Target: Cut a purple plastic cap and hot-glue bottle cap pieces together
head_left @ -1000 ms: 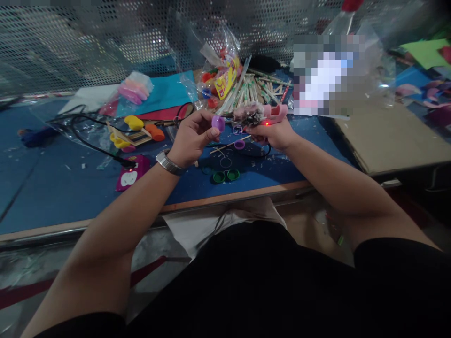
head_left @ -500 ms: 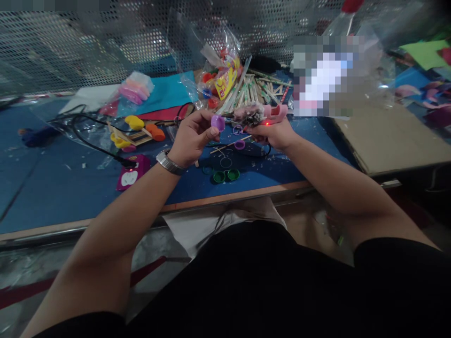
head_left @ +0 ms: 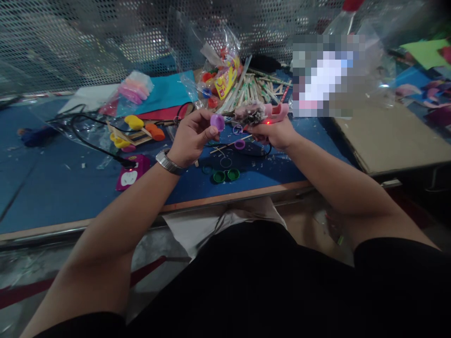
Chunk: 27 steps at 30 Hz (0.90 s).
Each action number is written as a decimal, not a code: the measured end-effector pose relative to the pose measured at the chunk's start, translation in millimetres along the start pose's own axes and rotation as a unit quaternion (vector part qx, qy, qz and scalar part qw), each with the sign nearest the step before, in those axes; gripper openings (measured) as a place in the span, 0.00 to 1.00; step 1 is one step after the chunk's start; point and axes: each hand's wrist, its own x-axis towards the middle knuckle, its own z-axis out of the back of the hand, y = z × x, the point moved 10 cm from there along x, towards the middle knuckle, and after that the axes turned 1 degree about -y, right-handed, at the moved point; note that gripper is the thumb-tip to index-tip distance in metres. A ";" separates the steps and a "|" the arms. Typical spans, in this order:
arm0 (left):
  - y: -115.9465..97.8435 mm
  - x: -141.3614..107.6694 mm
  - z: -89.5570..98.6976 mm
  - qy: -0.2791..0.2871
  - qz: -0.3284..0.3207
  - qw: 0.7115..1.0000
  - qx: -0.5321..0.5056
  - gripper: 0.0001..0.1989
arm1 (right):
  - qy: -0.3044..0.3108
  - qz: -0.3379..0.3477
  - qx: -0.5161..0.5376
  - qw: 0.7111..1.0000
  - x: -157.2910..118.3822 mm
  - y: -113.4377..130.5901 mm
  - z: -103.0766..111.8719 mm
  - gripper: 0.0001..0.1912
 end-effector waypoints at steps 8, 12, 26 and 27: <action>1.5 0.7 1.1 -0.005 0.009 1.000 -0.014 0.27 | 0.000 0.007 0.006 1.000 0.8 0.8 -0.8 0.15; -0.1 0.6 0.8 -0.004 0.000 1.000 -0.008 0.27 | -0.004 0.007 0.005 1.000 1.8 -0.6 0.6 0.19; 1.7 0.5 1.9 -0.008 0.010 1.000 -0.023 0.26 | 0.005 0.015 0.008 1.000 1.5 1.1 0.6 0.27; 1.4 0.5 2.1 -0.009 0.009 1.000 -0.025 0.26 | 0.006 0.013 0.007 1.000 1.2 1.5 0.4 0.26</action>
